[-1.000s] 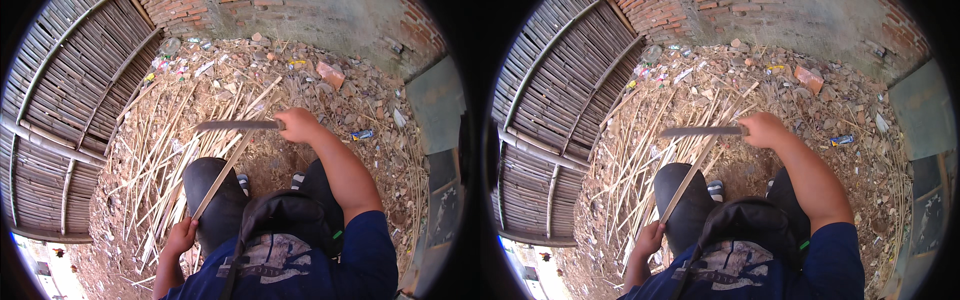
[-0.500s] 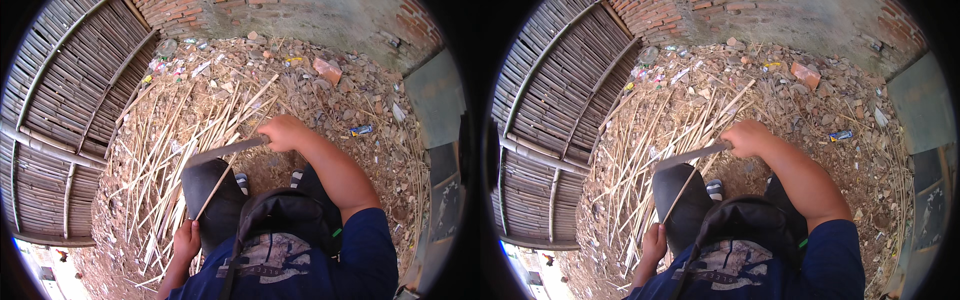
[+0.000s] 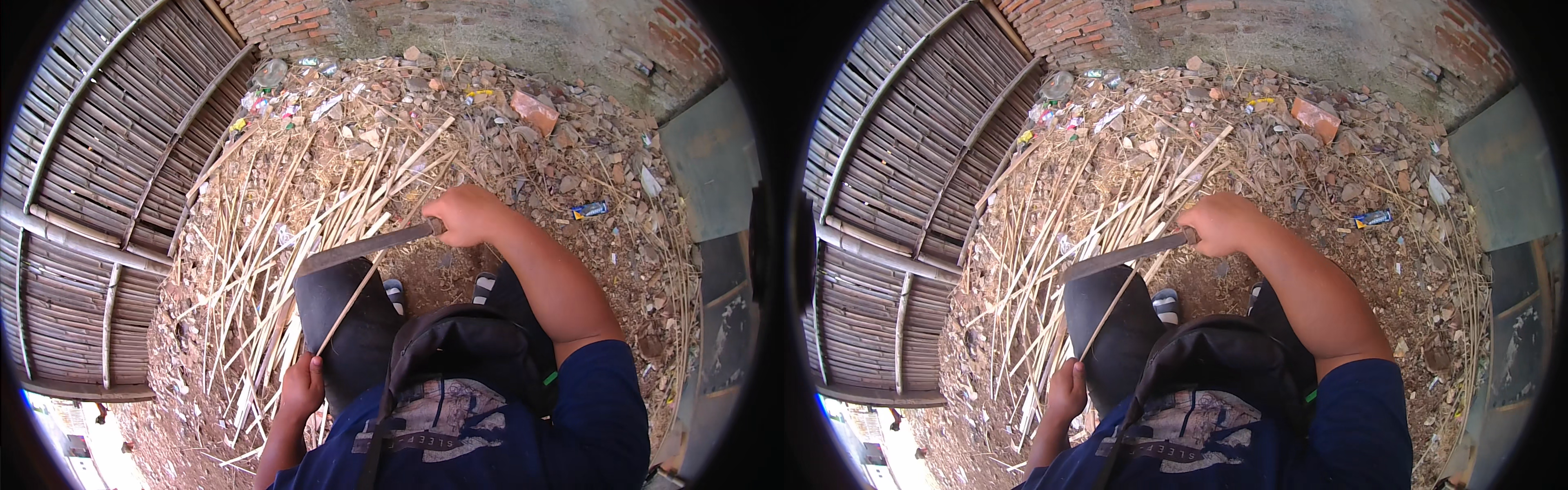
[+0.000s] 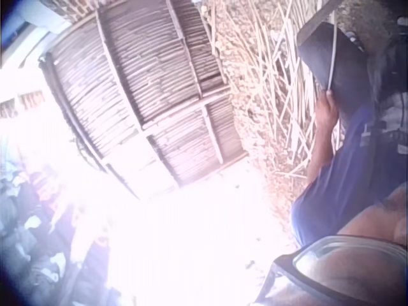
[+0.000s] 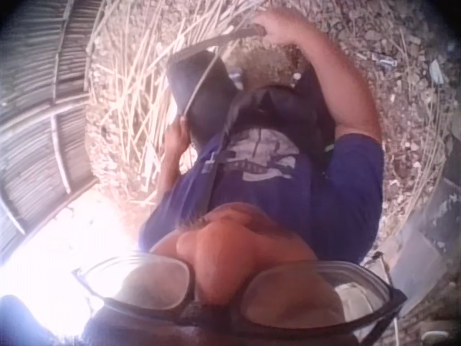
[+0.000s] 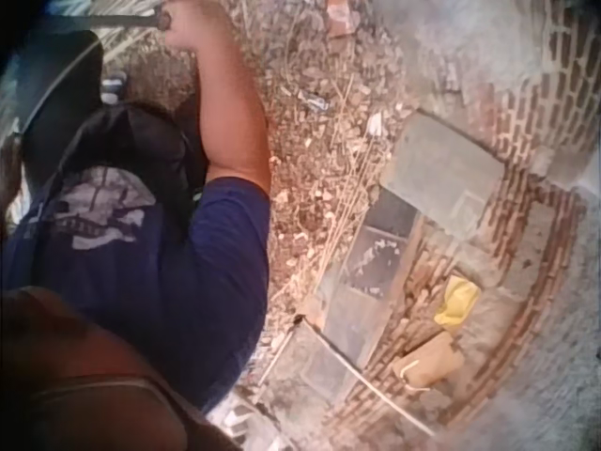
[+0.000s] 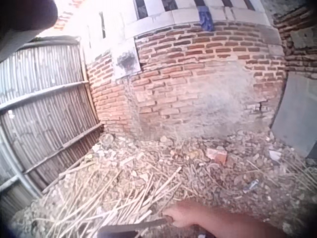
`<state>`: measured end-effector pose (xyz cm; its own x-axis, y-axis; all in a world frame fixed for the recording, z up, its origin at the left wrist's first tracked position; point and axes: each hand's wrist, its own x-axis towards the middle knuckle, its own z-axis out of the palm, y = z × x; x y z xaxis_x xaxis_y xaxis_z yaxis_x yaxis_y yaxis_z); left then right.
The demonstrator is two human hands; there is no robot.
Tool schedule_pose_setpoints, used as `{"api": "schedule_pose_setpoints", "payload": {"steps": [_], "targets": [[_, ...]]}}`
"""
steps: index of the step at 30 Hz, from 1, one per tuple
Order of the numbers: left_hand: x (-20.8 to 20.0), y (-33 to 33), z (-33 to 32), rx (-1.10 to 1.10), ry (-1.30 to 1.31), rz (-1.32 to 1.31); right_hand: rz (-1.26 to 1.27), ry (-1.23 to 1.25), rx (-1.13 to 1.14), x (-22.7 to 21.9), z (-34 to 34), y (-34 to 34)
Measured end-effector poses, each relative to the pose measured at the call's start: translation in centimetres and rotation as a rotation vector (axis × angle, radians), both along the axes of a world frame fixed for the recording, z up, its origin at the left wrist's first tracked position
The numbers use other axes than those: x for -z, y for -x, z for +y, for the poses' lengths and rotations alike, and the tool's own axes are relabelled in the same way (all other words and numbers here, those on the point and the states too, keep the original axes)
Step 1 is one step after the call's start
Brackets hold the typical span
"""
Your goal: The person shaves a strip of bamboo by hand using a machete, removing thin layers along its length while holding it against their leg.
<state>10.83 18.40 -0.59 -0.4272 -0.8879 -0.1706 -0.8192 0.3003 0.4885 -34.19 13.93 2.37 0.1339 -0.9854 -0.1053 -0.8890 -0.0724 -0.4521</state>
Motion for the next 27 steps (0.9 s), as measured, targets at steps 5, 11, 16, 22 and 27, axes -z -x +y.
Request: {"api": "schedule_pose_setpoints", "payload": {"steps": [5,11,16,22,27], "targets": [[0.5,-0.1,-0.5,-0.003,-0.007,0.045,-0.252,0.098,0.371,2.3,-1.5,4.1],[0.1,-0.6,-0.9,-0.023,-0.088,0.06,-0.06,-0.08,0.154,-0.2,-0.5,0.4],[0.0,-0.9,-1.2,0.023,-0.052,-0.011,-0.138,-0.051,0.183,2.7,-1.4,1.7],[-0.8,-0.9,-2.3,-0.005,-0.159,0.042,-0.142,-0.05,0.357,2.8,-2.1,4.0],[-0.9,-1.0,-2.2,0.009,-0.162,0.015,0.03,-0.108,0.075,0.2,-0.9,-0.1]]}}
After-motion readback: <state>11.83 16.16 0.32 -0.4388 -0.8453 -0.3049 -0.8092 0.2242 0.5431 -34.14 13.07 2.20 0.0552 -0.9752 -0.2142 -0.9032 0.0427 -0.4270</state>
